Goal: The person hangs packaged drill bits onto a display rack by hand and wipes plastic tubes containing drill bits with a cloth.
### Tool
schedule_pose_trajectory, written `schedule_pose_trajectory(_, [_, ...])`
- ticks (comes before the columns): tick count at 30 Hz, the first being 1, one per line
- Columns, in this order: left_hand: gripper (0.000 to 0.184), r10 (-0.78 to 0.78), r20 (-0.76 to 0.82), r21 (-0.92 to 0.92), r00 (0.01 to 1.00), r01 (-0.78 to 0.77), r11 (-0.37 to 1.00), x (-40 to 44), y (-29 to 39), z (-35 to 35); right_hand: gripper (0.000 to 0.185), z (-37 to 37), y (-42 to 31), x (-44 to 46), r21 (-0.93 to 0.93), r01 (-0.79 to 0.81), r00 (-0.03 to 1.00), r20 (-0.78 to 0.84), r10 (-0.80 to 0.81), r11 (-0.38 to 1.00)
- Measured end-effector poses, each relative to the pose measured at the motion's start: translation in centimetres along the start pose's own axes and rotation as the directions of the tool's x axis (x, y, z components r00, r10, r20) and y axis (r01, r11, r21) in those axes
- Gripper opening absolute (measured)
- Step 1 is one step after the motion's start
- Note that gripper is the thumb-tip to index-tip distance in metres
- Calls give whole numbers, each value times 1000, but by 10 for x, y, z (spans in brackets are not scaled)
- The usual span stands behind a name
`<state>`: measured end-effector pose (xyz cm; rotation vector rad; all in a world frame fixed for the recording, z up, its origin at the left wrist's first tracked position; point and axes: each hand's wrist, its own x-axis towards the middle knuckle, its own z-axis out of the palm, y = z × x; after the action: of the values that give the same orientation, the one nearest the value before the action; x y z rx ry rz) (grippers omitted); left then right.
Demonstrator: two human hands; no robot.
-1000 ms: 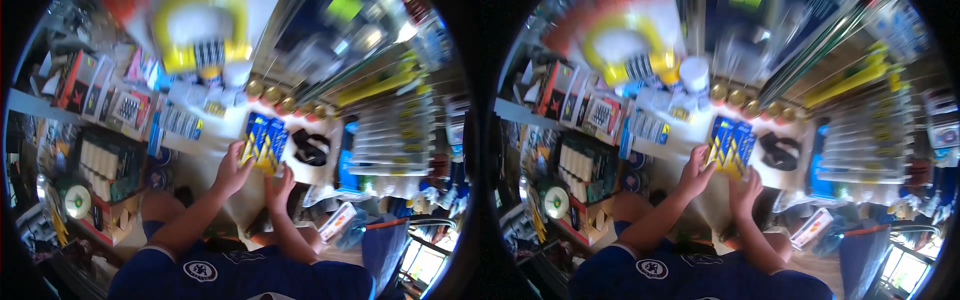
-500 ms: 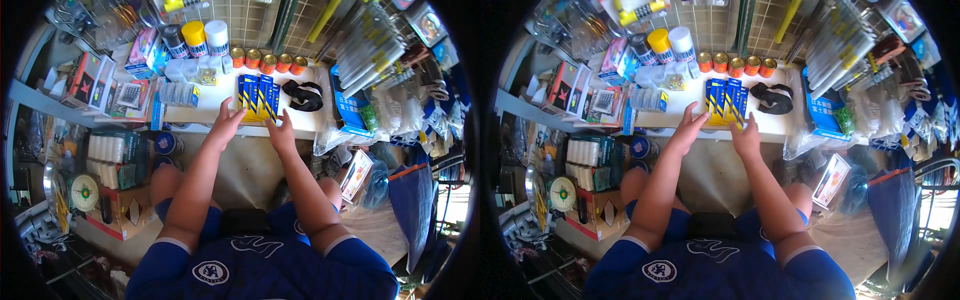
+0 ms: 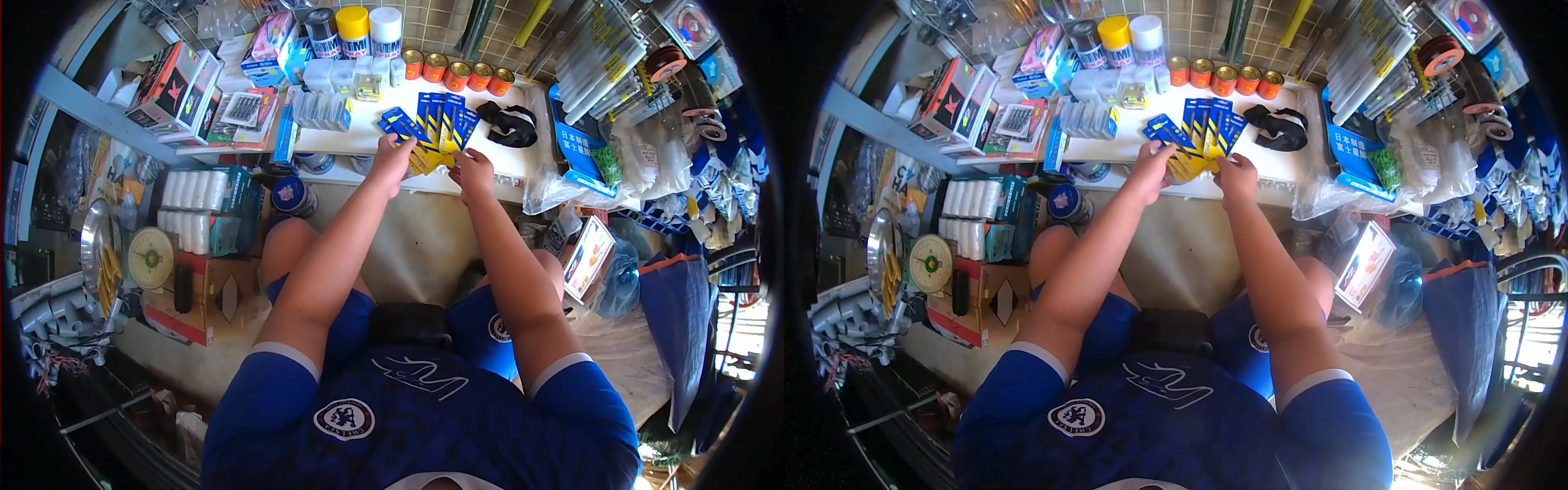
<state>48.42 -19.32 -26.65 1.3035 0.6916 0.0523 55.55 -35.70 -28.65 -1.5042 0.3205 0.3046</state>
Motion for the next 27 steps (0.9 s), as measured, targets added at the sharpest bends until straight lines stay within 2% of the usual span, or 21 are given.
schedule_pose_trajectory(2, [70, -38, 0, -279, 999, 36, 960, 4, 0, 5, 58, 2, -1, 1, -103, 34, 999, 21, -32, 994])
schedule_pose_trajectory(4, [71, -32, -52, -267, 998, 17, 964, 7, -1, 8, 63, 1, 3, 10, -179, 49, 996, 81, -35, 983])
schedule_pose_trajectory(6, [71, -38, -66, -271, 997, 18, 962, 8, -1, 11, 66, 0, 9, 18, -293, 156, 988, 26, -155, 943])
schedule_pose_trajectory(7, [62, -46, -29, -247, 999, 37, 968, 2, 10, 10, 68, 0, 7, 17, -355, 202, 977, 5, -214, 913])
schedule_pose_trajectory(10, [47, -44, 46, -76, 998, 47, 996, 5, 27, 0, 77, 6, -16, -5, -288, 143, 988, -18, -154, 947])
schedule_pose_trajectory(11, [32, -72, 73, -79, 995, 78, 994, 5, 32, -2, 78, 7, -18, -7, -289, 140, 989, -11, -149, 947])
schedule_pose_trajectory(13, [29, 9, 157, -187, 987, 20, 982, 20, 22, -2, 81, 7, -18, -5, -293, 133, 991, 7, -137, 947])
schedule_pose_trajectory(15, [25, 92, 178, -250, 980, -45, 967, 20, 25, 1, 77, 3, -5, 8, -480, 291, 948, 27, -317, 828])
schedule_pose_trajectory(16, [25, 132, 156, -260, 979, -88, 962, 18, 28, 4, 75, 4, -4, 11, -563, 361, 914, 54, -402, 743])
schedule_pose_trajectory(18, [27, 208, 109, -274, 972, -171, 946, 18, 31, 7, 69, 4, -12, 10, -573, 370, 920, 115, -375, 731])
schedule_pose_trajectory(19, [31, 174, 128, -271, 976, -134, 953, 18, 34, 7, 66, 5, -21, 7, -577, 376, 921, 146, -361, 725])
schedule_pose_trajectory(22, [36, 282, 212, -284, 936, -217, 934, 34, 29, 6, 57, 8, -40, 1, -664, 280, 960, 178, -217, 694])
schedule_pose_trajectory(23, [38, 205, 339, -296, 918, -103, 950, 39, 29, 4, 56, 12, -46, -1, -709, 222, 974, 125, -191, 669])
schedule_pose_trajectory(26, [40, 119, 420, -233, 900, -20, 972, 42, 44, 4, 55, 13, -36, 10, -735, 386, 908, 196, -370, 557])
schedule_pose_trajectory(27, [41, 70, 418, -215, 906, 24, 976, 43, 47, 4, 50, 16, -45, 8, -722, 356, 925, 184, -331, 594])
